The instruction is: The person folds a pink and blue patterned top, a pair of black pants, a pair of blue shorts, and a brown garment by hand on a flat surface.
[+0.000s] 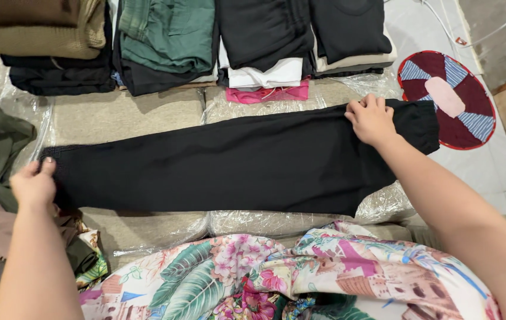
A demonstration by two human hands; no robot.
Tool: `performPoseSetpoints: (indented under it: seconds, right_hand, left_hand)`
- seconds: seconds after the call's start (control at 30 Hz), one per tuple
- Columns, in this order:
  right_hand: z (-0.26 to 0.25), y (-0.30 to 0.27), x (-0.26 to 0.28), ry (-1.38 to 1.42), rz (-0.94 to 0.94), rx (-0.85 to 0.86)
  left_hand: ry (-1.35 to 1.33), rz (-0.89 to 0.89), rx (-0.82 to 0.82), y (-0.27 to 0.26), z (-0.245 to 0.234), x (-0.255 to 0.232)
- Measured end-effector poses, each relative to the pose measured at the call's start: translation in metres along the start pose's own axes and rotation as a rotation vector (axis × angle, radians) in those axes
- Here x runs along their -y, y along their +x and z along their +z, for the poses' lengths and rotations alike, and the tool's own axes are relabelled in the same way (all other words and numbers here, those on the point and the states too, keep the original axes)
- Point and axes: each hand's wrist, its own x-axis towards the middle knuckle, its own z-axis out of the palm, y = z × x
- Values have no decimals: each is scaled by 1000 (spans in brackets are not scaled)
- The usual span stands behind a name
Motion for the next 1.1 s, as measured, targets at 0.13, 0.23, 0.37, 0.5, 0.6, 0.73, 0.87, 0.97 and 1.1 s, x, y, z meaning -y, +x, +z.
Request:
performPoseSetpoints:
  seconds: [0.13,0.23,0.37,0.5,0.6,0.73,0.87,0.97,1.1]
  right_hand:
    - [4,12,3,1,11,-209]
    - [-2,22,6,-16,54,-279]
    - [-18,26,26,68,90,-290]
    - [-29,10,76,37,-35,-328]
    - [-24,-19,120,82,-247,-131]
    - [-13,-68,136,127,-475,166]
    - [-7,-78,84,22,-458,166]
    - [-2,-81,21,-100,-347,100]
    - [-3,-102,-63,-116,-4,29]
  left_hand:
    - [150,256,-191,-6,7,-15]
    - [246,115,-278,-22,25,-41]
    - [611,24,-437,-66,66,-92]
    - [740,654,-204,-156,153,-127]
    - [655,745,2,-225,209,-136]
    - [797,675,145,-239,211,-126]
    - [818,575,16,-202,173,-94]
    - [764,595,21,-189,141,-62]
    - [737,620,81,-198,113,-36]
